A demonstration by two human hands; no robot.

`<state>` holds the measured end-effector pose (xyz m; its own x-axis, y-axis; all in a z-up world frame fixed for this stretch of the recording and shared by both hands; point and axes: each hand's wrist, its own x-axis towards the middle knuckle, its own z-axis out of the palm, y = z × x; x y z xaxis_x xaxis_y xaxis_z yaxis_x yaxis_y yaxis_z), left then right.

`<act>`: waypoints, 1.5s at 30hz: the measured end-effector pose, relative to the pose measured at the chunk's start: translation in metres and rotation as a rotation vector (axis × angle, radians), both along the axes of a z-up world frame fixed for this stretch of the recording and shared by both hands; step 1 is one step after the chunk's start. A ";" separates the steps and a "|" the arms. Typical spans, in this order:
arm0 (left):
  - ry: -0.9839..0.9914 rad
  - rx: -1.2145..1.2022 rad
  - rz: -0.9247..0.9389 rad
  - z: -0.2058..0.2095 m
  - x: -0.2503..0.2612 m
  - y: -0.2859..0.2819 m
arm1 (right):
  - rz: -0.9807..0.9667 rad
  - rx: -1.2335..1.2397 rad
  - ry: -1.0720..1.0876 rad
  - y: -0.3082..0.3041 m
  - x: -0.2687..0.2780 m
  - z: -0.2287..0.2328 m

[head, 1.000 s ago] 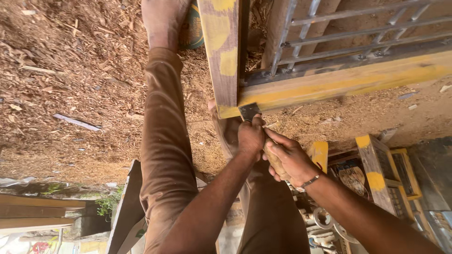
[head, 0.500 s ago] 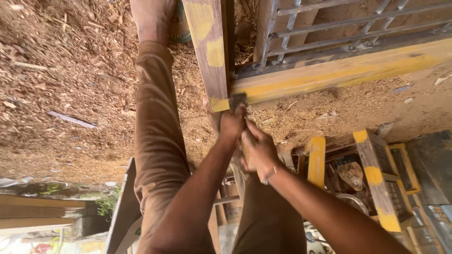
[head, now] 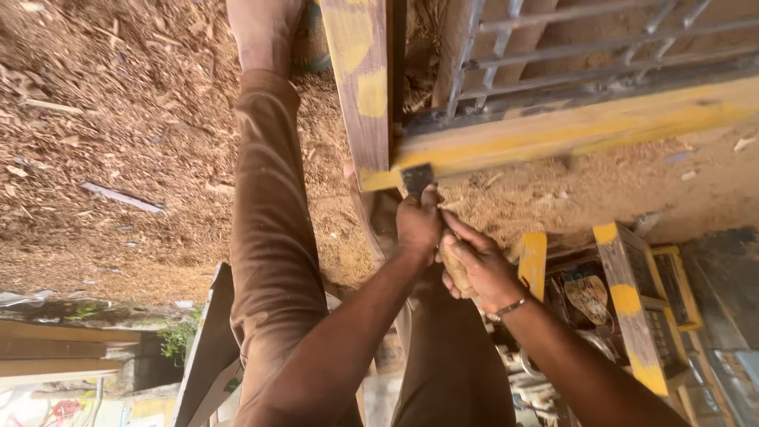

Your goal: The person sands the edges and corners of a wooden frame using a sanding block. They hold the frame steady with one hand while moving the sanding block back and forth along the wood grain to smooth the surface.

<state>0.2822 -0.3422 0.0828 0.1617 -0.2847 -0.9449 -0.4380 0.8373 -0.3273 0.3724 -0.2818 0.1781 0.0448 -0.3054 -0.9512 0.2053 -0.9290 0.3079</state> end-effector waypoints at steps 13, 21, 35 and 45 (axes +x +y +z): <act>0.073 -0.052 0.061 -0.006 -0.021 0.009 | 0.070 -0.132 -0.098 0.019 -0.028 -0.012; -0.077 -0.074 -0.169 -0.012 -0.029 -0.006 | 0.241 -0.206 -0.277 0.023 -0.070 -0.005; 0.011 0.107 -0.108 -0.063 -0.010 -0.049 | 0.094 0.044 -0.208 -0.027 -0.053 -0.032; 0.056 0.083 -0.012 -0.006 0.010 -0.010 | -0.043 0.037 -0.034 0.002 0.003 0.007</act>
<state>0.2917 -0.3518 0.0764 0.1053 -0.2063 -0.9728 -0.4431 0.8660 -0.2317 0.3757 -0.2797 0.1849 0.0644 -0.2720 -0.9601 0.1547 -0.9478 0.2789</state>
